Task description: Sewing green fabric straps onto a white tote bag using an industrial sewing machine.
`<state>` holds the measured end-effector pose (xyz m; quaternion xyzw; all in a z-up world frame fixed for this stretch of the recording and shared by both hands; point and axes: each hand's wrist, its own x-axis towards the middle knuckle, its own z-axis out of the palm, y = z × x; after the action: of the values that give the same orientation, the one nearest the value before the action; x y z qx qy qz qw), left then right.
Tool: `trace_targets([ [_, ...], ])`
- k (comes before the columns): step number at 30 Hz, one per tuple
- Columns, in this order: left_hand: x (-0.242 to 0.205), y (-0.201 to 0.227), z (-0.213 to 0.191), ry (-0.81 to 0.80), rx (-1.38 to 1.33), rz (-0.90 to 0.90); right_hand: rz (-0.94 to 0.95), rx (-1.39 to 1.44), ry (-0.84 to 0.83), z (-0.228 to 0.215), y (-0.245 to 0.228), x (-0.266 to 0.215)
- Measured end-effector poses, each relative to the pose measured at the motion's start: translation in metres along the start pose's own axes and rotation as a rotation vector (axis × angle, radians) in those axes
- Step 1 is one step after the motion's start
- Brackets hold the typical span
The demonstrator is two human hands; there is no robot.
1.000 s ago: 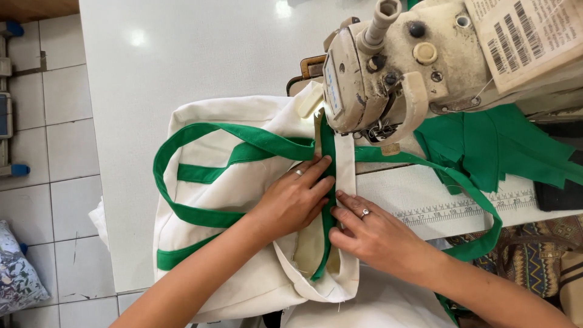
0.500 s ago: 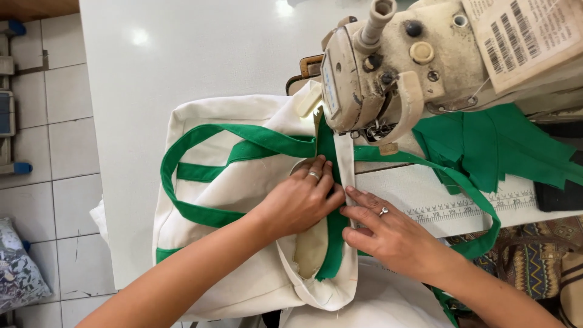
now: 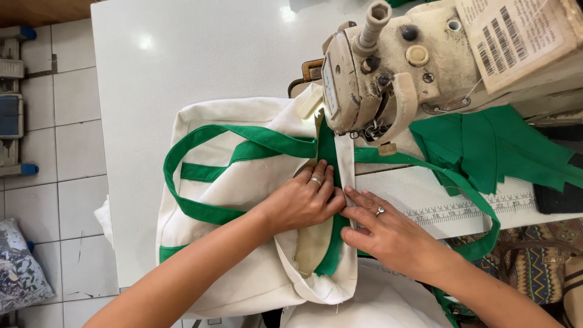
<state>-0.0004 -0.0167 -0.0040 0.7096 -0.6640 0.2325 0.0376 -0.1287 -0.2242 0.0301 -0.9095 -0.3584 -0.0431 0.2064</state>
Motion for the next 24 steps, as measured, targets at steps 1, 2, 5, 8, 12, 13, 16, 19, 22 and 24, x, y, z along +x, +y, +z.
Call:
trace_targets([
  [1, 0.0, 0.001, 0.0, 0.001, 0.002, 0.001, 0.0, -0.002, 0.001, 0.0, 0.0, 0.0],
  [2, 0.0, 0.001, 0.0, -0.017, 0.022, 0.008, -0.003, -0.004, 0.005, 0.0, 0.0, 0.0],
  [5, 0.001, 0.009, 0.001, -0.031, 0.057, 0.007, -0.008, -0.009, -0.004, 0.0, 0.0, 0.0],
  [8, 0.001, 0.018, 0.002, -0.035, 0.054, -0.04, -0.004, -0.014, -0.033, -0.003, -0.001, 0.003],
  [12, 0.0, 0.022, 0.004, 0.031, -0.005, -0.143, 0.014, 0.017, -0.061, -0.002, 0.001, 0.0],
  [13, 0.001, 0.019, 0.001, 0.032, -0.005, -0.142, 0.014, 0.015, -0.061, -0.003, 0.001, 0.0],
  [16, 0.004, 0.01, -0.008, 0.114, -0.091, -0.147, 0.016, 0.016, -0.09, -0.005, 0.001, 0.0],
  [19, 0.006, 0.007, -0.009, 0.113, -0.103, -0.116, 0.023, 0.031, -0.101, -0.006, 0.001, 0.002],
  [22, 0.001, 0.007, -0.003, 0.074, -0.115, -0.098, 0.005, -0.007, -0.103, -0.004, 0.002, 0.004],
  [24, -0.001, 0.004, -0.003, 0.017, -0.192, -0.073, -0.003, 0.012, -0.13, -0.006, 0.003, 0.005],
])
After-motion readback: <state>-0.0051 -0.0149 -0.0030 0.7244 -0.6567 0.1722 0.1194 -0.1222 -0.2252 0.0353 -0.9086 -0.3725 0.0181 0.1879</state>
